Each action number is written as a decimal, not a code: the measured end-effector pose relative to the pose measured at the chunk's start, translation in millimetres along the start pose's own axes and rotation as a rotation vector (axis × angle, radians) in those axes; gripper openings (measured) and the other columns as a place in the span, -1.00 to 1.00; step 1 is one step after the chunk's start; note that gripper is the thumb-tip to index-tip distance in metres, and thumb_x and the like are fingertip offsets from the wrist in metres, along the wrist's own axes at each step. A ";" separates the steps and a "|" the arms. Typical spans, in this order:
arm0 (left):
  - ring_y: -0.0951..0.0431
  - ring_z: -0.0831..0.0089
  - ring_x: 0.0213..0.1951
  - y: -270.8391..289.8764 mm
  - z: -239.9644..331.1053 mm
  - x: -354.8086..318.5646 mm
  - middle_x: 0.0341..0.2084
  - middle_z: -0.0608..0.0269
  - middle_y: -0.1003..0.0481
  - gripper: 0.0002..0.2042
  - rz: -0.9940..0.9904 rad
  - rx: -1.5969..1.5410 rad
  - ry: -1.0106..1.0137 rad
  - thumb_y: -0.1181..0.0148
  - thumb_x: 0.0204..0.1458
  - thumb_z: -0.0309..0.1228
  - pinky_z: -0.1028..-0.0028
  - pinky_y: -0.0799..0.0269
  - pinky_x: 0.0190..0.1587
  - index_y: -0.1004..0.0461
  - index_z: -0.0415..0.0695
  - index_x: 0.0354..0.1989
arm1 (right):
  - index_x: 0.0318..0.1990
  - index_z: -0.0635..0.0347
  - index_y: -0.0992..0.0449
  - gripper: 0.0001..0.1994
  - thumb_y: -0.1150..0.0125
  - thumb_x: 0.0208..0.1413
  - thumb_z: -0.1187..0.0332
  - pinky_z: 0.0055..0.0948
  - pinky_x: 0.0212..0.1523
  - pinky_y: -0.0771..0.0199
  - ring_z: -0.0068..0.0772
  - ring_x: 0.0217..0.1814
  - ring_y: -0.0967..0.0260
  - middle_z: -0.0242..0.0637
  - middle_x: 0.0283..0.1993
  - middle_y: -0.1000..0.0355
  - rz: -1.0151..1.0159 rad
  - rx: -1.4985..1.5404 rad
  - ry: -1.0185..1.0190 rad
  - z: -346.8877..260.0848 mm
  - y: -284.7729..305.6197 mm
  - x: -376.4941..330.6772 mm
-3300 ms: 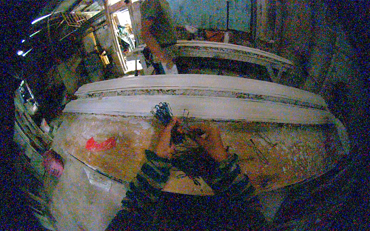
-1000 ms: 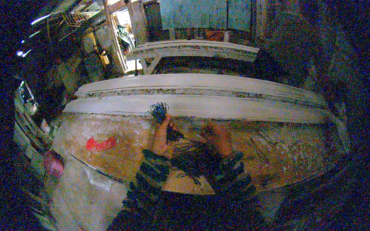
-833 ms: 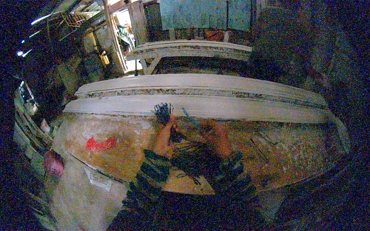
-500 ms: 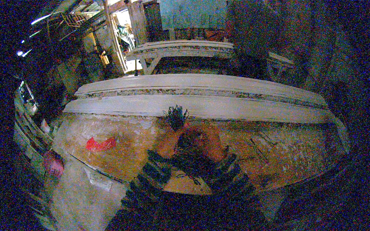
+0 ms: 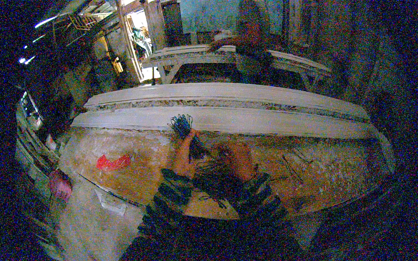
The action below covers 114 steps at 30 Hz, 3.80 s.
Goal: The person sorts a bundle of black and blue cables by hand, separating and organizing them on a workbench. A coworker wipes a white curved object in the background. The person continues to untangle and arrange the cables throughout the clip.
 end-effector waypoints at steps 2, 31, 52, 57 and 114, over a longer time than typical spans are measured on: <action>-0.35 0.65 -0.60 2.5 4.5 -0.1 -0.62 0.48 -0.40 -0.76 0.024 -0.008 0.017 -0.20 -0.03 -0.12 0.58 -0.20 -0.57 -0.48 -0.02 -0.43 | -0.34 0.08 -0.58 -0.84 -0.21 -0.15 0.42 -0.18 -0.22 -0.40 -0.14 -0.33 -0.46 -0.22 -0.38 -0.51 -0.056 -0.222 0.076 5.2 2.5 -4.1; -0.33 0.56 -0.57 6.0 23.8 9.8 -0.65 0.42 -0.26 -0.82 -0.017 -0.369 -0.126 -0.13 0.06 -0.27 0.56 -0.29 -0.49 -0.35 -0.10 -0.36 | -0.41 0.14 -0.50 -0.91 -0.15 -0.08 0.37 -0.22 -0.32 -0.42 -0.11 -0.39 -0.44 -0.15 -0.45 -0.47 -0.054 -0.218 -0.124 29.2 12.5 0.6; -0.35 0.64 -0.56 -26.3 0.2 -12.2 -0.55 0.46 -0.38 -0.69 -0.181 0.204 -0.040 -0.24 -0.06 -0.12 0.60 -0.27 -0.55 -0.43 -0.06 -0.26 | -0.34 0.24 -0.51 -0.93 -0.16 -0.02 0.51 -0.50 -0.23 -0.39 -0.50 -0.28 -0.39 -0.31 -0.33 -0.48 0.186 0.332 -0.120 -0.7 13.9 3.6; -0.36 0.63 -0.53 -19.2 -7.1 -6.9 -0.52 0.45 -0.40 -0.68 -0.215 0.210 -0.111 -0.28 -0.08 -0.17 0.59 -0.30 -0.49 -0.42 -0.08 -0.24 | -0.32 0.24 -0.51 -0.91 -0.16 -0.02 0.50 -0.51 -0.22 -0.38 -0.48 -0.27 -0.40 -0.31 -0.32 -0.49 0.149 0.352 -0.078 -12.0 12.6 2.2; -0.39 0.59 -0.48 -6.5 -5.0 4.4 -0.54 0.45 -0.39 -0.79 -0.068 -0.141 0.035 -0.16 0.02 -0.17 0.54 -0.32 -0.43 -0.44 -0.04 -0.36 | -0.19 0.10 -0.49 -0.76 -0.20 -0.09 0.49 -0.30 -0.21 -0.35 -0.21 -0.24 -0.42 -0.22 -0.26 -0.47 0.111 0.012 0.162 -9.2 -5.4 0.1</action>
Point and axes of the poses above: each hand's wrist, its own x-axis towards the middle knuckle, its own y-axis out of the back of the hand, z = x × y, the point moved 3 cm from there along x, towards the middle knuckle
